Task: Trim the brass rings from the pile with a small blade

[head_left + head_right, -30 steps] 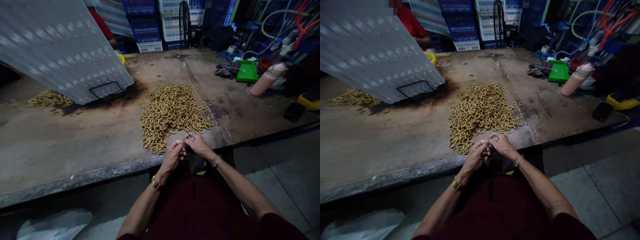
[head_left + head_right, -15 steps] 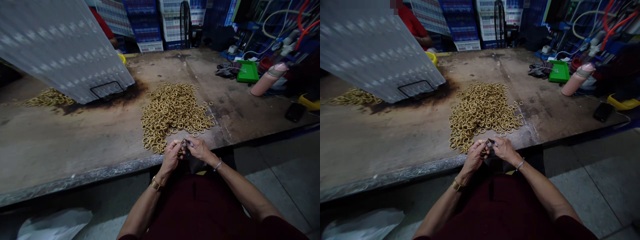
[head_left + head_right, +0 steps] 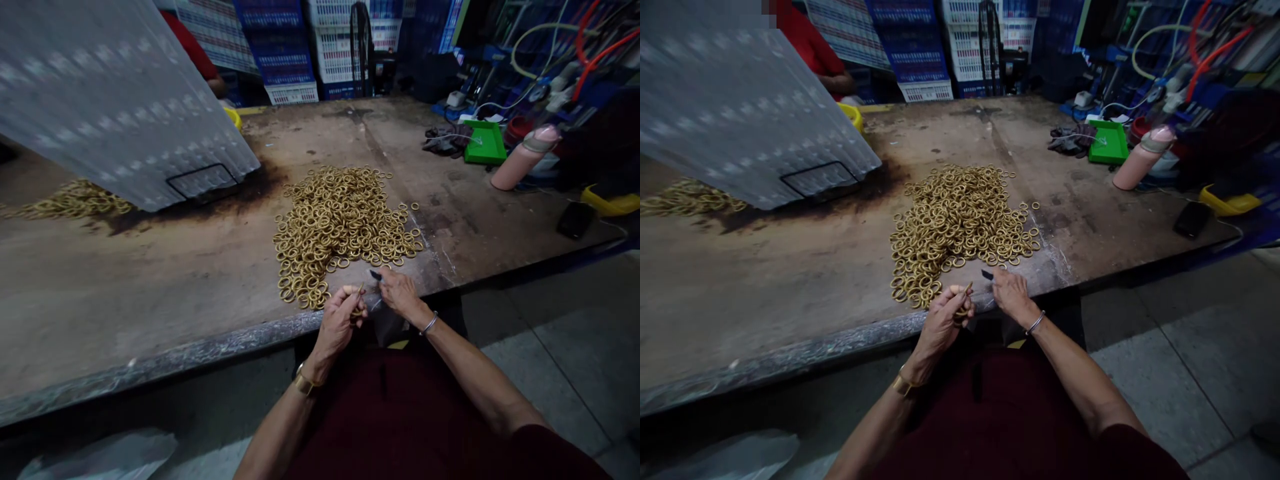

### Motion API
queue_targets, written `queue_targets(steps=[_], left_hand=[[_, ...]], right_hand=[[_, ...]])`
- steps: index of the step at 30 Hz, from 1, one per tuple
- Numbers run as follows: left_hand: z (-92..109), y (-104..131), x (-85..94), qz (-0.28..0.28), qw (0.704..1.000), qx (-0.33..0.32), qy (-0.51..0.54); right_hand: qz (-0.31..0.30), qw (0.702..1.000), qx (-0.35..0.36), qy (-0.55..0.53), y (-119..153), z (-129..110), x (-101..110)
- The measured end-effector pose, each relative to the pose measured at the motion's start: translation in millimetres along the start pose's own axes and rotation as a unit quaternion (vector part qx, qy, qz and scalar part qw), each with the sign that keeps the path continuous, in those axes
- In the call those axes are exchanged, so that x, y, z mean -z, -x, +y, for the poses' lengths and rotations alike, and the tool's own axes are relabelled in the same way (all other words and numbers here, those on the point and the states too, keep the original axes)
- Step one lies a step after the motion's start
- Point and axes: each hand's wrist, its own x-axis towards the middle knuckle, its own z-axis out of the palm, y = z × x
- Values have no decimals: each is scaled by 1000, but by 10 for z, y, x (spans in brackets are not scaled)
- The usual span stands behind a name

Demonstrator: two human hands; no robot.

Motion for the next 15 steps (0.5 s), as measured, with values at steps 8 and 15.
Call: queue_targets(steps=[8, 15], left_hand=[[36, -84, 25, -23, 988, 83, 131], [27, -134, 120, -14, 978, 110, 174]], right_hand=[[63, 995, -77, 13, -80, 181, 108], [31, 994, -98, 33, -136, 103, 126]])
